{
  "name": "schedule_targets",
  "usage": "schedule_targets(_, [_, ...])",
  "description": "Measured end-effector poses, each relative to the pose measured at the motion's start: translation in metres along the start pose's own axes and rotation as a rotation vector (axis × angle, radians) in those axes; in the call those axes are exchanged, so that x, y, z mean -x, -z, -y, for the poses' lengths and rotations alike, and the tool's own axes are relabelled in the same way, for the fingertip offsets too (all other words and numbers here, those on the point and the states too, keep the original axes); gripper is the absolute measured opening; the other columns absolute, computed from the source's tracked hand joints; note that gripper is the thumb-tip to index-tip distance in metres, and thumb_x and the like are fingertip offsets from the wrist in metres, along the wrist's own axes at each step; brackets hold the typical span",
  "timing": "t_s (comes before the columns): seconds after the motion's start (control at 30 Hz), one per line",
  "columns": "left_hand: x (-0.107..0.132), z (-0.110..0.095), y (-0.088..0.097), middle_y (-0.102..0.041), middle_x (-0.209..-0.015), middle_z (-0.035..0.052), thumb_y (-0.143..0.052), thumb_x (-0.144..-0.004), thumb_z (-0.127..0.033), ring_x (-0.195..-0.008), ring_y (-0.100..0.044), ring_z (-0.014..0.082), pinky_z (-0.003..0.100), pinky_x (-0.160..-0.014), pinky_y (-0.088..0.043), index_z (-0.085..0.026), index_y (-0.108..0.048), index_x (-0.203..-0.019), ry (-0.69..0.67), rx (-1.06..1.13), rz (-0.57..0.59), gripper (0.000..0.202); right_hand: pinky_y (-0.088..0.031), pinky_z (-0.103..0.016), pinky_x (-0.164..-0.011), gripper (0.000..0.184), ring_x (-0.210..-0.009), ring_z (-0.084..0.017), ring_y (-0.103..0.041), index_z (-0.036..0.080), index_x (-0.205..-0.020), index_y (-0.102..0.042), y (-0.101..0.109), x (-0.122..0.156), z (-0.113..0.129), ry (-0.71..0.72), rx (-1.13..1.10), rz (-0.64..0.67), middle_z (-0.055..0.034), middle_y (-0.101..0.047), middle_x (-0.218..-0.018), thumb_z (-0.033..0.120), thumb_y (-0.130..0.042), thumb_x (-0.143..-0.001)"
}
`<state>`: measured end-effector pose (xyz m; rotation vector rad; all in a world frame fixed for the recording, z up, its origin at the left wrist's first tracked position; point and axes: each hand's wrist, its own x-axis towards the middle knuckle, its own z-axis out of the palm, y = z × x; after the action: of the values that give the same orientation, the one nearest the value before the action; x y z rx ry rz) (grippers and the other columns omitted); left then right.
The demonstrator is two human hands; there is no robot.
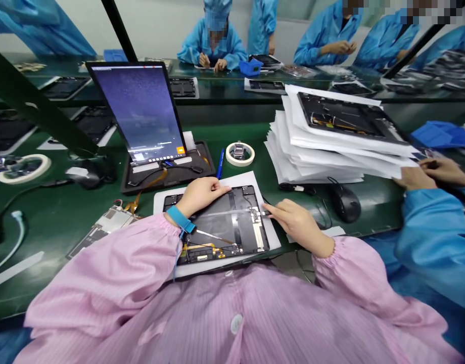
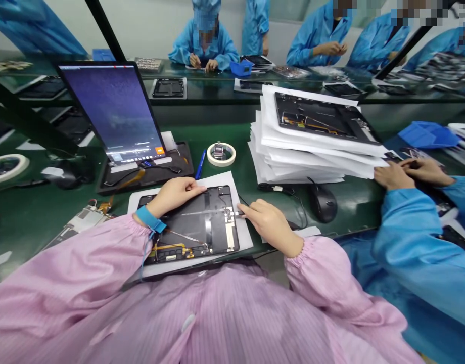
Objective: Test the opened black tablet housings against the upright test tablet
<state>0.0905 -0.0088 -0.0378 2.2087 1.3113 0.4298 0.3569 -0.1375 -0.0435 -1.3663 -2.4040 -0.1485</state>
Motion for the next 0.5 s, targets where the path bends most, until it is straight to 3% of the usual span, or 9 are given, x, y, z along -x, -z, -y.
schedule_targets(0.33, [-0.001, 0.001, 0.000, -0.059, -0.062, 0.0005, -0.049, -0.082, -0.064, -0.056, -0.049, 0.0153, 0.027, -0.053, -0.024, -0.020, -0.056, -0.062, 0.008, -0.035, -0.012, 0.048, -0.042, -0.030, -0.067, 0.034, -0.073, -0.018, -0.049, 0.013, -0.121, -0.061, -0.002, -0.008, 0.010, 0.000, 0.121, 0.103, -0.0054, -0.057, -0.074, 0.026, -0.037, -0.100])
schedule_targets(0.5, [-0.002, -0.002, -0.005, -0.062, -0.065, 0.0013, -0.051, -0.081, -0.063, -0.059, -0.052, 0.0161, 0.027, -0.055, -0.028, -0.019, -0.060, -0.065, 0.016, -0.035, -0.022, 0.047, -0.044, -0.031, -0.069, 0.034, -0.074, -0.019, -0.051, 0.010, -0.117, -0.062, -0.007, -0.008, 0.010, -0.022, 0.037, 0.076, -0.0067, -0.059, -0.075, 0.026, -0.037, -0.100])
